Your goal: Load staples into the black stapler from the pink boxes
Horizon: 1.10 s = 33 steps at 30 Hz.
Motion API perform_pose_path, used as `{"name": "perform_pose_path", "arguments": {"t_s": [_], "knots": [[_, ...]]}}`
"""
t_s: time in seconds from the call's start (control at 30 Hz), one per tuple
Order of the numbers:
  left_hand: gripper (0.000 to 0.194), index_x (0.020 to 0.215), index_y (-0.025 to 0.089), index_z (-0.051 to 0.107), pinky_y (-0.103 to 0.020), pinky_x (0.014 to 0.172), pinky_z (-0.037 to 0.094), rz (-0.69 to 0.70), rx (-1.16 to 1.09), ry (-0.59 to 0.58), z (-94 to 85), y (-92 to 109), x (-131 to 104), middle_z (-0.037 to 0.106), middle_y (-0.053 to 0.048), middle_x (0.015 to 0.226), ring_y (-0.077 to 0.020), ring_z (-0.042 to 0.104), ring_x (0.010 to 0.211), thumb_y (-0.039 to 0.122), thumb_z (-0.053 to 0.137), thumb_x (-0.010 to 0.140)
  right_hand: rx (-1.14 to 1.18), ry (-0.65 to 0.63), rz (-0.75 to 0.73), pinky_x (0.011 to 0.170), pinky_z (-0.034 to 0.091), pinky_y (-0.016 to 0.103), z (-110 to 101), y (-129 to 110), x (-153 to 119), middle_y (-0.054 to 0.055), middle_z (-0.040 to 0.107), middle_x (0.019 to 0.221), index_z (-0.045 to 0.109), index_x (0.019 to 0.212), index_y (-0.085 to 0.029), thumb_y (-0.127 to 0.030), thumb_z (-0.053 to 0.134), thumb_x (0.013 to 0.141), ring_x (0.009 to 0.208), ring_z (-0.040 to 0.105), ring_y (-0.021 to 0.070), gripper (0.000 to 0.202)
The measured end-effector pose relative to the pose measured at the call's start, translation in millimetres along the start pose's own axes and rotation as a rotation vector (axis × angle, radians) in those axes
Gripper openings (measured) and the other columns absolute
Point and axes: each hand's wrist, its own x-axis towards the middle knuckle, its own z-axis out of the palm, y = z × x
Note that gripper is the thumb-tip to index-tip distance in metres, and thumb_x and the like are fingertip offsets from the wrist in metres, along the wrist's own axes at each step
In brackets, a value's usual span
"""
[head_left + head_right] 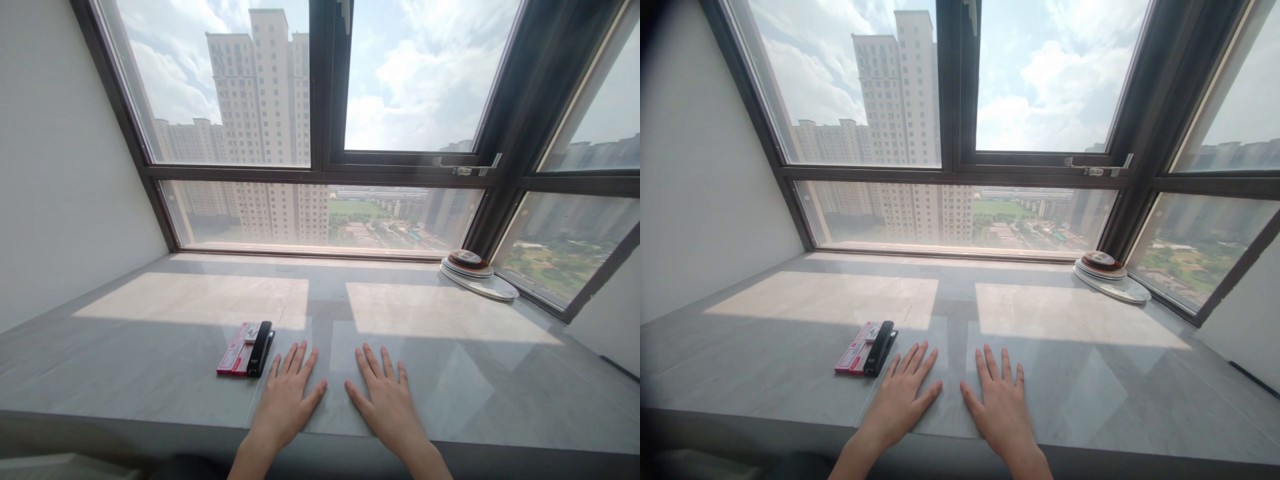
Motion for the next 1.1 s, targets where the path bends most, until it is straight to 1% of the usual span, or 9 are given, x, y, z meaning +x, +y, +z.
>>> {"name": "perform_pose_path", "arguments": {"t_s": [0.27, 0.47, 0.73, 0.9, 1.1], "knots": [[0.064, 0.158, 0.035, 0.026, -0.054, 0.122, 0.018, -0.004, 0.013, -0.004, -3.5, 3.7, -1.6, 0.021, -0.002, 0.166, -0.0269, 0.019, 0.153, 0.062, 0.032, 0.100, -0.004, 0.000, -0.006, 0.119, 0.002, 0.062, 1.6, 0.8, 0.1, -0.004, 0.014, 0.166, 0.026, 0.159, -0.032, -0.071, 0.023, 0.097, 0.153, 0.003, 0.0369, 0.074], [0.064, 0.157, 0.035, 0.028, -0.053, 0.122, 0.020, 0.003, 0.035, 0.022, -1.9, 2.4, -1.4, 0.023, -0.001, 0.165, -0.0270, 0.022, 0.152, 0.062, 0.035, 0.100, 0.005, 0.013, -0.008, 0.120, 0.003, 0.061, 4.3, 1.7, 0.2, -0.005, 0.014, 0.165, 0.026, 0.159, -0.033, -0.071, 0.025, 0.097, 0.153, 0.003, 0.0361, 0.073], [0.063, 0.157, 0.036, 0.027, -0.053, 0.121, 0.021, 0.008, 0.032, 0.026, -3.4, 3.3, -2.2, 0.024, -0.001, 0.165, -0.0264, 0.022, 0.152, 0.062, 0.034, 0.100, 0.014, 0.029, -0.013, 0.119, 0.005, 0.062, 3.3, 1.7, 0.0, -0.004, 0.017, 0.165, 0.029, 0.159, -0.033, -0.069, 0.028, 0.098, 0.152, 0.006, 0.0366, 0.071], [0.063, 0.157, 0.035, 0.029, -0.053, 0.121, 0.022, 0.018, 0.039, 0.047, -3.5, 3.2, -1.9, 0.026, -0.002, 0.164, -0.0265, 0.023, 0.152, 0.061, 0.036, 0.100, 0.021, 0.031, -0.014, 0.120, 0.005, 0.062, 3.2, 1.3, 0.5, -0.004, 0.018, 0.165, 0.029, 0.159, -0.032, -0.068, 0.030, 0.098, 0.152, 0.006, 0.0367, 0.071], [0.063, 0.157, 0.036, 0.026, -0.054, 0.121, 0.021, 0.010, 0.044, 0.032, -1.4, 2.4, -1.6, 0.023, -0.001, 0.165, -0.0257, 0.021, 0.152, 0.062, 0.033, 0.100, 0.014, 0.038, -0.014, 0.119, 0.006, 0.063, 5.6, 2.8, 1.3, -0.004, 0.017, 0.165, 0.028, 0.159, -0.033, -0.070, 0.027, 0.097, 0.152, 0.006, 0.0370, 0.072]]}}
